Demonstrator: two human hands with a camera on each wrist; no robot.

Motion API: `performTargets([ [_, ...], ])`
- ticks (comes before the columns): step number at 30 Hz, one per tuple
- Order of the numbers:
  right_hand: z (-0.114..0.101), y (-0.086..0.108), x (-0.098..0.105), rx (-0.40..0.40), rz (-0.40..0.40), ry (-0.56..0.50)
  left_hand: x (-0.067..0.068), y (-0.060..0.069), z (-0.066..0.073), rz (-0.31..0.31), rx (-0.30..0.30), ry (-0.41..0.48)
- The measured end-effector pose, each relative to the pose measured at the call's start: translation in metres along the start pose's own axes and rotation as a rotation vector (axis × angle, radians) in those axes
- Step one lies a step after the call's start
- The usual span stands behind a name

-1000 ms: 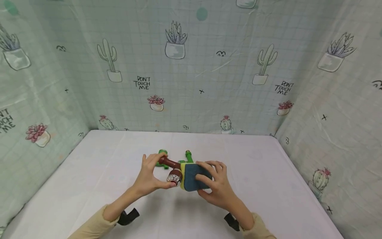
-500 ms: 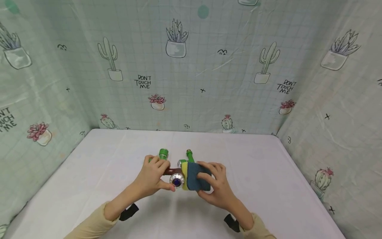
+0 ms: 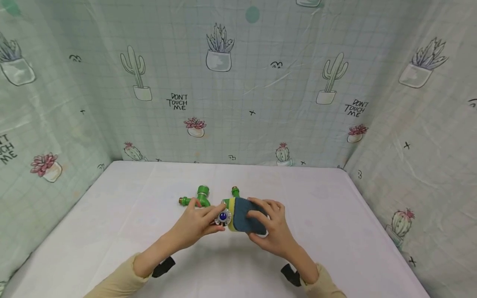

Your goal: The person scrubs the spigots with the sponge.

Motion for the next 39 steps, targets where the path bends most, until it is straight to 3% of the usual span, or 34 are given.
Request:
performTargets([
  [6, 0.000, 0.001, -0.001, 0.001, -0.003, 0.013, 0.003, -0.004, 0.002, 0.062, -0.112, -0.125],
  [12, 0.001, 0.001, 0.001, -0.001, 0.001, 0.022, 0.004, -0.005, 0.000, 0.059, -0.140, -0.139],
  [19, -0.001, -0.002, 0.004, 0.003, 0.024, -0.005, 0.003, -0.006, -0.002, 0.067, -0.074, -0.011],
  [24, -0.008, -0.004, 0.003, 0.032, 0.038, -0.050, 0.004, -0.007, -0.001, 0.096, -0.035, 0.025],
  [30, -0.016, -0.008, 0.001, 0.065, 0.083, -0.108, 0.003, -0.008, 0.003, 0.080, -0.003, 0.112],
  [35, -0.015, -0.009, -0.002, 0.043, 0.075, -0.110, 0.005, -0.007, 0.001, 0.120, 0.071, 0.233],
  [39, -0.011, -0.008, -0.003, 0.031, 0.062, -0.088, 0.005, -0.006, -0.001, 0.156, 0.094, 0.284],
])
Point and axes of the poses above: each hand's wrist, its own y-axis away from the middle knuckle, its own x-axis out of the back of the hand, z = x × y, the point moved 4 cm from there along -y, towards the middle knuckle, and after that the axes turned 4 degrees about -x, right-handed, at the moved point
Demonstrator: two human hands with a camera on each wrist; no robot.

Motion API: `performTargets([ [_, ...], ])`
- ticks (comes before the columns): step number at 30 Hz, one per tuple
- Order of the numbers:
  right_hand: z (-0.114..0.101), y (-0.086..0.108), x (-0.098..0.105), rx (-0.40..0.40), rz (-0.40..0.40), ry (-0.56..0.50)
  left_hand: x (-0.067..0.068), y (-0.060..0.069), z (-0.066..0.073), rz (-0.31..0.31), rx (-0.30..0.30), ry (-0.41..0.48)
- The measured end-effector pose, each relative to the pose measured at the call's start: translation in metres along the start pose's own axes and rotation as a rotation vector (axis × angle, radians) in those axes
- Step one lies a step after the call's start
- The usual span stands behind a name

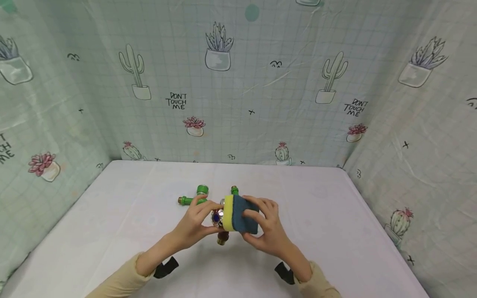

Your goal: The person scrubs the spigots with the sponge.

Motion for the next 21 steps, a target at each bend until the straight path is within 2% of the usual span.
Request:
performTargets([
  [3, 0.004, 0.001, 0.000, 0.016, -0.008, 0.045, 0.002, 0.000, 0.000, 0.035, -0.002, -0.009],
  [9, 0.011, 0.004, 0.003, 0.070, -0.022, 0.248, 0.005, 0.000, 0.002, 0.084, -0.049, -0.108],
  [13, 0.015, 0.005, 0.006, 0.127, -0.004, 0.340, 0.005, 0.002, 0.002, 0.109, -0.068, -0.147],
  [17, 0.019, 0.007, 0.009, 0.148, 0.022, 0.371, 0.004, 0.003, 0.000, 0.125, -0.068, -0.135],
  [21, 0.018, 0.007, 0.008, 0.155, 0.028, 0.354, 0.003, 0.002, 0.000, 0.129, -0.061, -0.105],
])
Point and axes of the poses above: each hand's wrist, its own y-axis away from the middle knuckle, its own x-axis out of the back of the hand, z = x × y, the point moved 4 cm from there along -y, towards the middle knuckle, and after that the axes turned 4 degrees about -x, right-handed, at the moved point
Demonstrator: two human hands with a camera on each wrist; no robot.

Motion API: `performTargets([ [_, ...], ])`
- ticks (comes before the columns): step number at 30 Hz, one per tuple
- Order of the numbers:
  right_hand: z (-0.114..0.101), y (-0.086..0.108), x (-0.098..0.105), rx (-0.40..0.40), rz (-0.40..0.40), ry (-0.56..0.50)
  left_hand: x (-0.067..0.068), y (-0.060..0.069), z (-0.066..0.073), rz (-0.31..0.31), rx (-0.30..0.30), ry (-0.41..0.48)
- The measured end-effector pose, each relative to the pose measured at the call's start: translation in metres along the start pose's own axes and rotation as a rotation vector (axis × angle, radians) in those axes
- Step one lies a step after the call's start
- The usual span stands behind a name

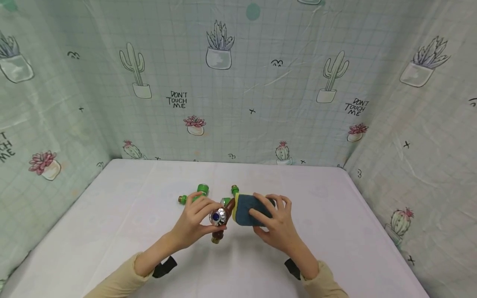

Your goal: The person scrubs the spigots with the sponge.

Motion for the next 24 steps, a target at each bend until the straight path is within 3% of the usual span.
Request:
performTargets([
  [9, -0.012, 0.000, 0.001, 0.019, -0.040, -0.093, -0.001, -0.002, -0.001, -0.025, 0.067, 0.008],
  [16, -0.018, -0.008, 0.015, -0.001, 0.035, -0.207, -0.001, -0.001, -0.006, 0.004, 0.116, 0.004],
  [21, -0.029, -0.014, 0.016, 0.011, -0.008, -0.154, -0.003, 0.000, -0.006, 0.035, 0.148, 0.021],
  [24, -0.035, -0.017, 0.016, 0.016, 0.013, -0.108, -0.004, -0.001, -0.005, 0.052, 0.170, 0.039],
])
Point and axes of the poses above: each hand's wrist, its own y-axis away from the middle knuckle, its own x-axis out of the back of the hand, z = x × y, the point moved 4 cm from there along -y, towards the middle knuckle, and after that the axes turned 4 degrees about -x, right-handed, at the moved point
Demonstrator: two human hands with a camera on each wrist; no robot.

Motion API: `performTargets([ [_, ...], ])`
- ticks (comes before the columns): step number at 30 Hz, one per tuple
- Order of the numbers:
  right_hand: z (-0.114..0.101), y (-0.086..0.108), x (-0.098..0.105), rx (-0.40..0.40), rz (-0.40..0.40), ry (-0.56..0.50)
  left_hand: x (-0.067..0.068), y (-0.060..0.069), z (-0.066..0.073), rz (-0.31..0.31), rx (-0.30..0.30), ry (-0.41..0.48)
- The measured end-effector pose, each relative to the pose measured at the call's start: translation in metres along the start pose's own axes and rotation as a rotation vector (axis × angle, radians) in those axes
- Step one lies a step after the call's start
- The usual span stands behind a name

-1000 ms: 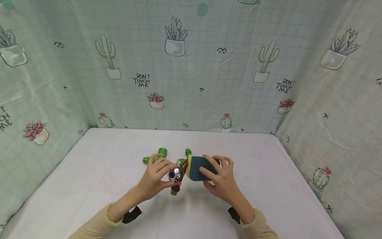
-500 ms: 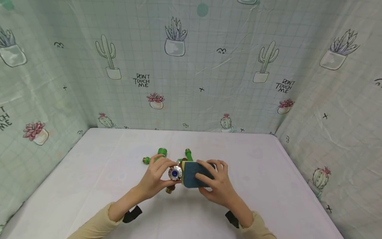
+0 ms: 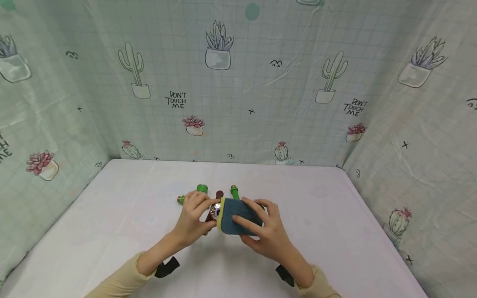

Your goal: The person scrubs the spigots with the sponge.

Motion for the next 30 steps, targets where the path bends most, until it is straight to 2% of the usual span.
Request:
performTargets([
  [6, -0.009, -0.010, -0.002, 0.011, 0.090, 0.015, 0.003, -0.003, 0.003, 0.024, 0.030, -0.009],
  [13, -0.012, -0.011, -0.006, -0.018, 0.119, 0.006, 0.002, -0.001, 0.007, -0.016, -0.021, -0.124],
  [17, -0.010, -0.009, -0.007, -0.043, 0.128, 0.005, 0.002, 0.000, 0.008, -0.020, -0.040, -0.147],
  [23, -0.003, -0.007, -0.007, -0.072, 0.145, 0.005, 0.003, -0.001, 0.008, -0.022, -0.041, -0.124],
  [30, 0.005, -0.007, -0.008, -0.090, 0.135, -0.044, 0.003, 0.002, 0.007, -0.019, -0.010, -0.090],
])
Point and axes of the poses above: each hand's wrist, its own y-axis away from the middle knuckle, its own x-axis out of the back of the hand, z = x × y, the point moved 4 cm from there along -y, towards the middle knuckle, and after that the axes turned 4 degrees about -x, right-handed, at the moved point
